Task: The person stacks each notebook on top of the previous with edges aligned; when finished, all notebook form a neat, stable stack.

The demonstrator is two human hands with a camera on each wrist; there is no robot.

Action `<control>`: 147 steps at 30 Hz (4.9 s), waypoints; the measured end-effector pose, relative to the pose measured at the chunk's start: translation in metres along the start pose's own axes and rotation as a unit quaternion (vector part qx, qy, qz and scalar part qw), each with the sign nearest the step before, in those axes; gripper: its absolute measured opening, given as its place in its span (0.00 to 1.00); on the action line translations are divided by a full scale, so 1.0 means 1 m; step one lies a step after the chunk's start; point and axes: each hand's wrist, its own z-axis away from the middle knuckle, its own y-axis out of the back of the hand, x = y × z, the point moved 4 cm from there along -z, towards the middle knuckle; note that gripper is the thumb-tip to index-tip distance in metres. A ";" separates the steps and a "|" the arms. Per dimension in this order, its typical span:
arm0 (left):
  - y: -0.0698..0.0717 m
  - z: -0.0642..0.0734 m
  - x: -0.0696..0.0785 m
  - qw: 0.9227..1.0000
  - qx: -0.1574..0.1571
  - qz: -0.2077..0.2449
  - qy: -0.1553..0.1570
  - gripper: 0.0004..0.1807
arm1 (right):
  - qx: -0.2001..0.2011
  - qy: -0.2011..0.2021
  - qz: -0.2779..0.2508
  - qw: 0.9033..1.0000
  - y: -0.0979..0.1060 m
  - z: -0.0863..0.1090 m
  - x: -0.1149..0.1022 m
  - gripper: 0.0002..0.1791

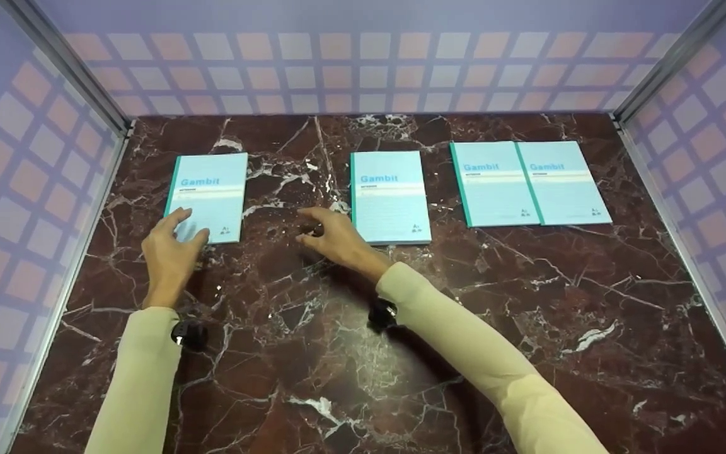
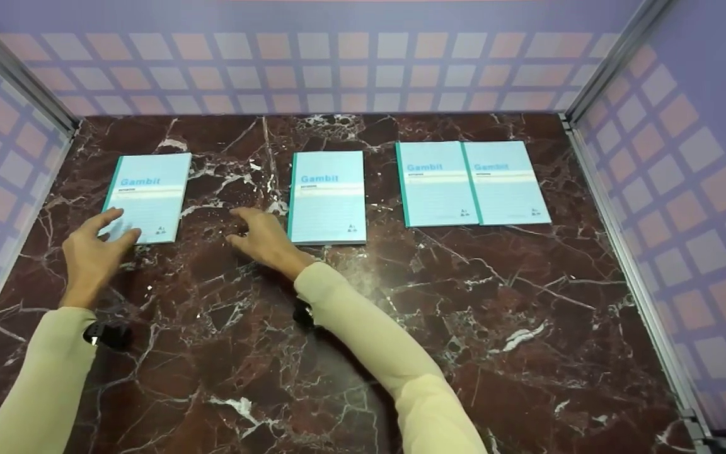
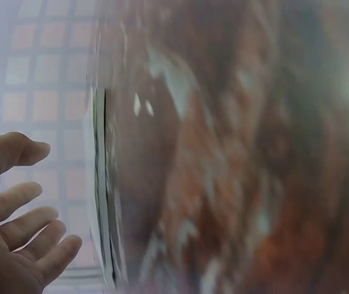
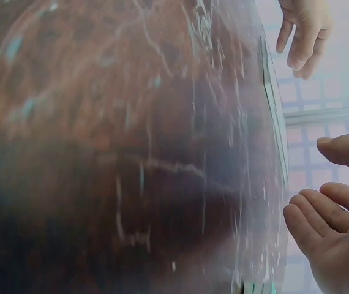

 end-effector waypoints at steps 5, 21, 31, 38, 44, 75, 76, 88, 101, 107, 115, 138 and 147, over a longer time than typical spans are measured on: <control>0.009 0.000 -0.013 1.000 0.012 -0.019 0.010 0.26 | -0.018 -0.021 -0.007 1.000 -0.012 -0.005 -0.004 0.34; 0.024 0.001 -0.041 0.994 -0.010 -0.039 0.097 0.29 | -0.051 -0.039 -0.061 0.996 -0.036 -0.031 -0.015 0.33; 0.027 0.000 -0.043 0.992 -0.009 -0.052 0.111 0.27 | -0.075 -0.047 -0.071 0.994 -0.053 -0.044 -0.029 0.31; 0.027 0.004 -0.044 0.991 -0.018 -0.051 0.122 0.28 | -0.093 -0.034 -0.070 0.993 -0.065 -0.049 -0.035 0.30; 0.028 0.004 -0.044 0.993 -0.006 -0.044 0.111 0.27 | -0.121 -0.040 -0.070 0.989 -0.071 -0.050 -0.038 0.34; 0.033 0.007 -0.049 0.910 0.014 0.305 0.282 0.14 | -0.069 -0.054 -0.130 0.988 -0.070 -0.043 -0.026 0.34; 0.032 0.007 -0.048 0.910 0.002 0.308 0.277 0.15 | -0.061 -0.058 -0.132 0.988 -0.069 -0.043 -0.025 0.33; 0.028 0.012 -0.036 0.849 -0.038 0.452 0.272 0.12 | 0.004 -0.096 -0.212 0.973 -0.059 -0.041 -0.014 0.30; 0.022 0.020 -0.031 0.882 -0.066 0.423 0.195 0.21 | 0.030 -0.061 -0.272 0.960 -0.050 -0.045 -0.010 0.22; 0.017 0.022 -0.026 0.940 -0.074 0.306 0.136 0.24 | 0.049 -0.049 -0.220 0.973 -0.042 -0.043 -0.007 0.20; 0.012 0.023 -0.007 0.974 -0.070 0.202 0.072 0.20 | 0.054 -0.030 -0.206 0.977 -0.025 -0.036 -0.003 0.19; -0.015 0.025 0.037 0.980 -0.079 0.181 -0.007 0.19 | 0.088 0.005 -0.210 0.974 0.023 0.002 0.010 0.21; -0.032 0.026 0.056 0.977 -0.084 0.194 -0.035 0.18 | 0.121 0.028 -0.203 0.971 0.044 0.022 0.016 0.21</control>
